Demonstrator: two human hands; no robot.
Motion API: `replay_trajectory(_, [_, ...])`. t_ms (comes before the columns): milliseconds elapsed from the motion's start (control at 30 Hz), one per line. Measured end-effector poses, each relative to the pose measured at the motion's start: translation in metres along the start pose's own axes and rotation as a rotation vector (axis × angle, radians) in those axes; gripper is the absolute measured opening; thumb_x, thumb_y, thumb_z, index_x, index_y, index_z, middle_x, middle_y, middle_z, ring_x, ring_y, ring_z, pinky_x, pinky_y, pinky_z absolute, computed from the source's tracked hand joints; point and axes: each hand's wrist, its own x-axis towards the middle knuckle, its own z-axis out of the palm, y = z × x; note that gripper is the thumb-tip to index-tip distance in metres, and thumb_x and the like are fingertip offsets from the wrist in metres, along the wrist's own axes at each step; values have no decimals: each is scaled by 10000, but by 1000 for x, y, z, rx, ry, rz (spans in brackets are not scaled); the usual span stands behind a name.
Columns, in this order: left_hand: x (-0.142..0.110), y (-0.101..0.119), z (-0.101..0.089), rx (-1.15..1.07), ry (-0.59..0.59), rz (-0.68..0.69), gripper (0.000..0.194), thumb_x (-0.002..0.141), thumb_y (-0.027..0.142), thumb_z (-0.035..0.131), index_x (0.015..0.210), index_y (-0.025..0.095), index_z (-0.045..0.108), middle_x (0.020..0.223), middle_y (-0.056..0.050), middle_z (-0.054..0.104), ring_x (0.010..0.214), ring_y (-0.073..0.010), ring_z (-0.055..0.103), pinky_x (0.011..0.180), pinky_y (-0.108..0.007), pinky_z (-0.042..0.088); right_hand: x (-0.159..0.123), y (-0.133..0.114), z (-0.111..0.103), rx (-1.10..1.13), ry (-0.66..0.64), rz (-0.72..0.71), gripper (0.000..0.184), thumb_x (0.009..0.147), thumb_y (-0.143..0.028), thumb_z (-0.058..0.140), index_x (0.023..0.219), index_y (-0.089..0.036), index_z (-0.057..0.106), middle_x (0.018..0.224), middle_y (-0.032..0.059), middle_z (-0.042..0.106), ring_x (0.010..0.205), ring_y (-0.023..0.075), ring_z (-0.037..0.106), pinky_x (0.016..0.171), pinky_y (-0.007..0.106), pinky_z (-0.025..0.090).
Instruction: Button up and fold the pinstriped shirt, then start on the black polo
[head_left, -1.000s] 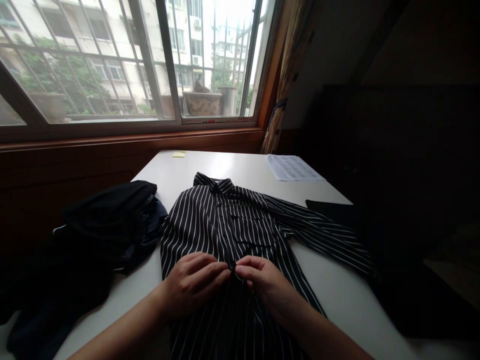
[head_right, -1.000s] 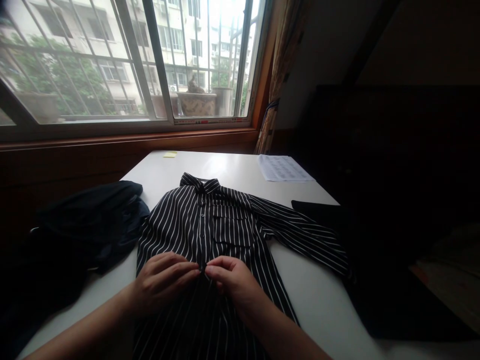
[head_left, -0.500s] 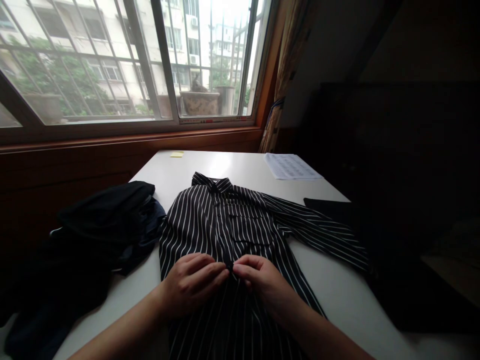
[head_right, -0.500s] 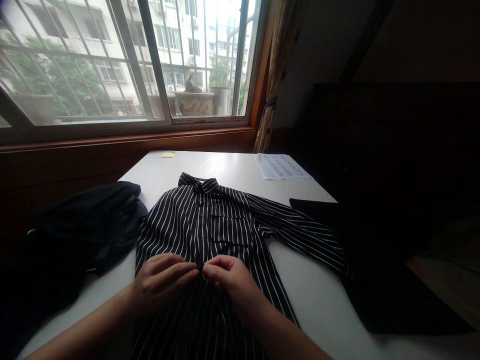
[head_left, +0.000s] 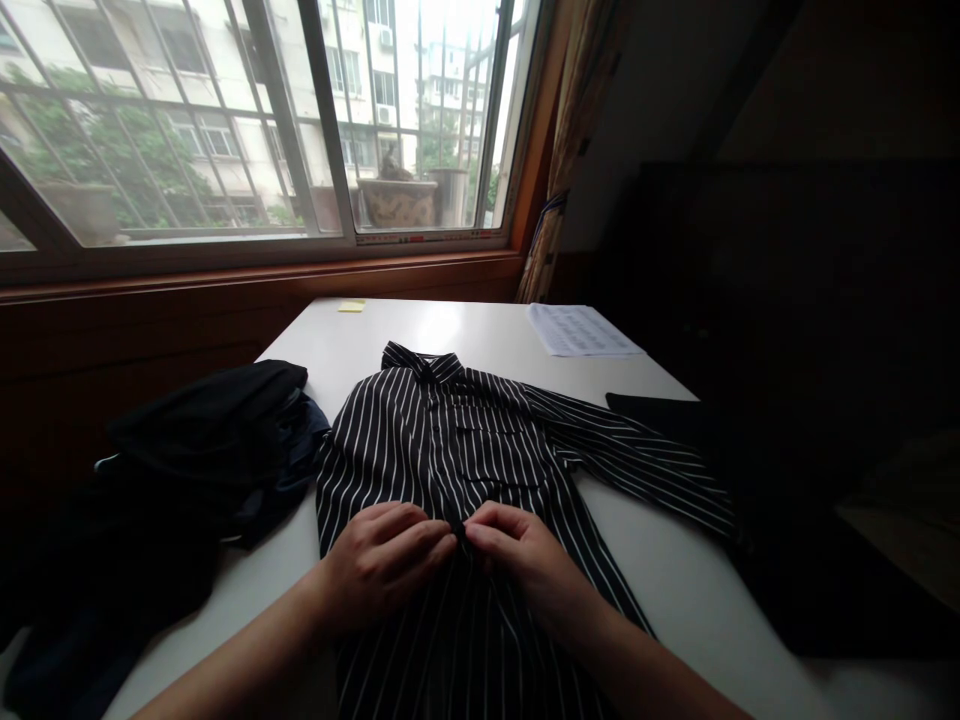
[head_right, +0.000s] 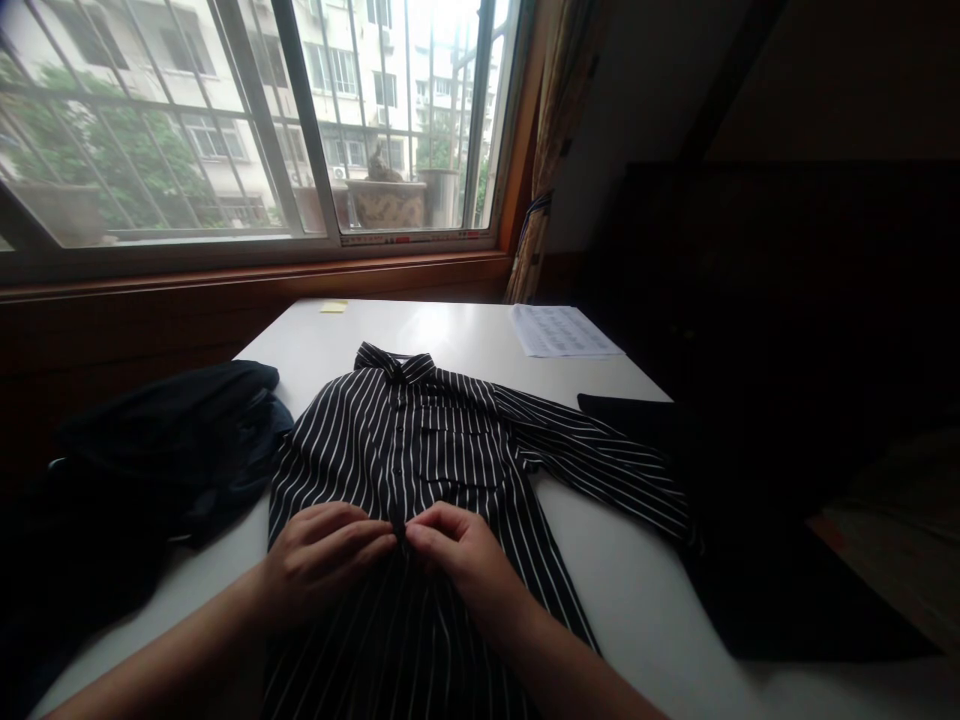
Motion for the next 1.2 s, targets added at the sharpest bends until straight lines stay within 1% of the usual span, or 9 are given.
replay_trajectory(200, [-4, -1, 3, 10, -5, -1, 213, 959, 109, 532, 1139, 115, 644, 1018, -73, 732, 821, -175, 631, 676, -320, 540, -1, 1, -1, 19, 7, 31, 178, 818, -329, 752, 907, -175, 759, 795, 4, 675, 739, 134, 598, 727, 265, 468])
replay_trajectory(333, [-5, -2, 4, 5, -13, -2, 216, 962, 117, 528, 1145, 115, 641, 1022, -76, 726, 826, -171, 634, 669, -316, 539, -2, 1, -2, 12, 27, 66, 220, 798, -330, 772, 968, -190, 774, 885, 29, 728, 825, 169, 638, 789, 298, 482])
replay_trajectory(433, [-5, -2, 4, 15, -20, 0, 221, 963, 117, 522, 1151, 115, 637, 1013, -79, 726, 822, -173, 632, 661, -317, 539, -4, -1, -2, 0, 22, 69, 239, 800, -339, 772, 989, -193, 783, 915, 42, 747, 865, 188, 654, 826, 316, 486])
replay_trajectory(600, [-6, -3, 6, 10, -38, -16, 229, 975, 123, 492, 1159, 118, 628, 1019, -88, 724, 835, -186, 634, 671, -332, 544, -3, -3, -2, -1, -17, 32, 230, 803, -319, 771, 1004, -206, 780, 961, 36, 749, 915, 195, 662, 862, 320, 489])
replay_trajectory(867, [-8, -5, 10, -21, -58, -61, 172, 955, 135, 561, 1115, 130, 624, 1017, -84, 719, 813, -180, 652, 664, -317, 553, 0, 0, 0, -38, -21, -22, 194, 807, -307, 770, 979, -219, 758, 950, 11, 730, 926, 182, 660, 862, 299, 498])
replay_trajectory(933, [-9, -5, 13, -41, -61, -85, 178, 959, 138, 559, 1126, 136, 620, 1013, -80, 717, 820, -176, 661, 686, -317, 564, 1, 1, 1, -49, -14, -47, 181, 812, -302, 764, 972, -219, 747, 942, 10, 723, 926, 186, 660, 861, 305, 501])
replay_trajectory(1100, [-11, -5, 21, -115, -4, -177, 220, 967, 127, 556, 1185, 137, 581, 1002, -70, 710, 868, -155, 678, 762, -294, 588, 0, 1, 4, -141, 17, -129, 152, 822, -310, 756, 946, -223, 744, 956, 16, 705, 944, 201, 655, 884, 325, 502])
replay_trajectory(1200, [-11, -5, 23, -118, -9, -223, 246, 977, 152, 552, 1222, 151, 574, 1022, -67, 706, 878, -148, 685, 763, -277, 592, -1, -2, 6, -193, 39, -148, 154, 833, -338, 747, 940, -227, 746, 958, 20, 703, 944, 207, 655, 883, 328, 504])
